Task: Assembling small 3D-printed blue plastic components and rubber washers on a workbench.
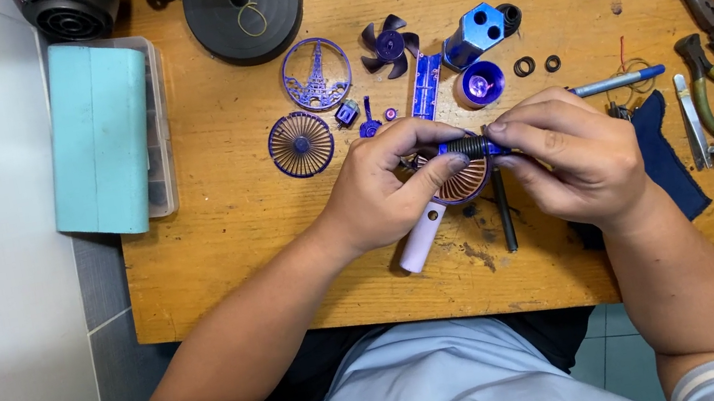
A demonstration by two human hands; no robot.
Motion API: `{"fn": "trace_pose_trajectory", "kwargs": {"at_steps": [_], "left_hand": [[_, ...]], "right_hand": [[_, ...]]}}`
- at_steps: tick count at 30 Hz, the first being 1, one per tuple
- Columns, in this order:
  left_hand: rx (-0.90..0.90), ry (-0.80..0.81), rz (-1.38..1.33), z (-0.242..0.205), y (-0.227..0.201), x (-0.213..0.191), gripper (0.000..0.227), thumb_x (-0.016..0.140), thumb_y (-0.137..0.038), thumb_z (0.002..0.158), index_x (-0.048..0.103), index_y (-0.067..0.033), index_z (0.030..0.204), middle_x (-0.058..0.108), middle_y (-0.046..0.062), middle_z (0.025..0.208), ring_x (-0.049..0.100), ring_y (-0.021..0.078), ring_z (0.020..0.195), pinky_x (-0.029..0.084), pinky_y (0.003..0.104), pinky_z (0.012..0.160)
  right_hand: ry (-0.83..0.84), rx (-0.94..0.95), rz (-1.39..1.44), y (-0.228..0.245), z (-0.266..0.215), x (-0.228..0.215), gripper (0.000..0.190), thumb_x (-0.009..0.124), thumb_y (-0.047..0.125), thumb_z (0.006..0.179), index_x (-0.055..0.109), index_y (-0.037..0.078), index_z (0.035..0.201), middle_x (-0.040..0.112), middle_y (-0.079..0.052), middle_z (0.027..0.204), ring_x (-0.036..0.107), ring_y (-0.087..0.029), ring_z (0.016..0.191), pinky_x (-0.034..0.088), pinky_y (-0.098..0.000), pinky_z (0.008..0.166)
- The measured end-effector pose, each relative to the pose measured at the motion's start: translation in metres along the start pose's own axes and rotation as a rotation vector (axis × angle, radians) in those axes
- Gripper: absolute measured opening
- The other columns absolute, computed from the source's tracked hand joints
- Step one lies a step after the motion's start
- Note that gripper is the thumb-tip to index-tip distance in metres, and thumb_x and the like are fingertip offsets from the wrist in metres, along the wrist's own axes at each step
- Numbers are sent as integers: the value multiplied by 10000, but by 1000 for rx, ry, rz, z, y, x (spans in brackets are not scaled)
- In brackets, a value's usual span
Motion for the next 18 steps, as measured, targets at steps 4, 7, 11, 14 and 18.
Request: {"fn": "trace_pose_trajectory", "kwargs": {"at_steps": [4, 7, 11, 14, 18], "left_hand": [[2, -7, -2, -1, 2, -1, 203, 852, -209, 1073, 832, -105, 1246, 898, 100, 1005, 840, 282, 1023, 622, 437, 1041], [-3, -8, 4, -2, 3, -1, 198, 846, -208, 1078, 835, -111, 1251, 899, 86, 992, 838, 253, 1010, 621, 424, 1042], [-46, -27, -20, -3, 5, -6, 199, 848, -184, 1079, 836, -106, 1262, 901, 101, 1009, 855, 234, 1015, 643, 417, 1005], [-71, 0, -25, -1, 9, -6, 217, 858, -173, 1068, 841, -117, 1277, 904, 96, 1020, 864, 218, 1024, 653, 408, 990], [-116, 13, -38, 2, 5, -7, 234, 845, -146, 1072, 831, -108, 1303, 908, 87, 1025, 879, 185, 997, 679, 374, 974]], "right_hand": [[-20, -42, -48, 0, -1, 2, 111, 812, -92, 1051, 871, -115, 1142, 817, -305, 1027, 782, -475, 843, 632, -545, 721], [-36, -41, -68, 1, -3, 2, 130, 791, -101, 1066, 872, -126, 1164, 811, -310, 1032, 774, -483, 840, 632, -559, 715], [-33, 23, -25, -2, -2, -4, 131, 760, -165, 1064, 863, -135, 1139, 802, -300, 1018, 759, -457, 835, 630, -538, 739], [-43, 95, 28, -6, -1, -6, 102, 773, -168, 1055, 854, -134, 1108, 803, -291, 1002, 758, -435, 822, 630, -526, 742], [-107, 212, 170, -21, -9, -13, 103, 702, -174, 1106, 795, -195, 1144, 765, -312, 976, 742, -386, 845, 615, -544, 769]]}}
Point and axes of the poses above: each hand's wrist, its own z-axis towards the middle knuckle, its own x-axis out of the palm, y = z × x, the point moved 4 cm from there along z, towards the middle knuckle
